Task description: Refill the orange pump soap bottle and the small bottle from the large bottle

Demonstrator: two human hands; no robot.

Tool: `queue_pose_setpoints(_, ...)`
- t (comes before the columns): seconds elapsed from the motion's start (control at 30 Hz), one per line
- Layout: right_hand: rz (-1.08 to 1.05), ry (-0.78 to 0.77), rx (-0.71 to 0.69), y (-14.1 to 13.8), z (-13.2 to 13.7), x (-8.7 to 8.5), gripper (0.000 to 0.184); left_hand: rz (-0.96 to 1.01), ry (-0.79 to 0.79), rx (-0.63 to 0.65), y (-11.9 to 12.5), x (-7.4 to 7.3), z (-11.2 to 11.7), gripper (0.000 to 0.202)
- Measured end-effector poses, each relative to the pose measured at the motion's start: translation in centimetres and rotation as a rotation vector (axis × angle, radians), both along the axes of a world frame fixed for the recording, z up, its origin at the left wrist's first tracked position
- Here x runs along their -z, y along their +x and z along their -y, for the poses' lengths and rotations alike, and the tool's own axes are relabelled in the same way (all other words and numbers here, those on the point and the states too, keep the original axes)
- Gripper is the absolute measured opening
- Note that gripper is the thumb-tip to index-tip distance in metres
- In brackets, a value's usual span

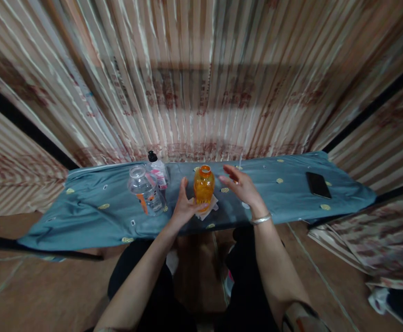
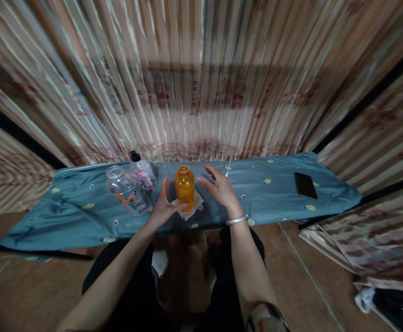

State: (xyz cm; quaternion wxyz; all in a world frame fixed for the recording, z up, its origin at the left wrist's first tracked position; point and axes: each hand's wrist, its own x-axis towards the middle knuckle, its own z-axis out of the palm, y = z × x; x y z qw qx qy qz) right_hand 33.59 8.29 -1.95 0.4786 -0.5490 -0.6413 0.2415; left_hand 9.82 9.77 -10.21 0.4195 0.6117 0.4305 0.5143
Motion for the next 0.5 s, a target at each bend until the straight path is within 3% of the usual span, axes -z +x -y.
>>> queue_pose_setpoints(0.2,0.000,-0.176,0.041,1.4,-1.2,4.3,0.025,0.078,-0.019,0.069,2.4,0.5,-1.1,0.136)
queue_pose_setpoints(0.3,0.046,-0.213,0.097,1.6,-1.0,6.3,0.019,0.138,-0.039,0.141,2.9,0.6,-1.2,0.131)
queue_pose_setpoints(0.4,0.062,-0.219,0.194,2.9,0.1,7.2,0.020,0.160,-0.064,0.168,3.0,0.8,-1.4,0.127)
queue_pose_setpoints(0.5,0.135,-0.232,0.304,4.6,1.3,6.9,0.023,0.179,-0.075,0.165,3.0,0.9,-1.8,0.127)
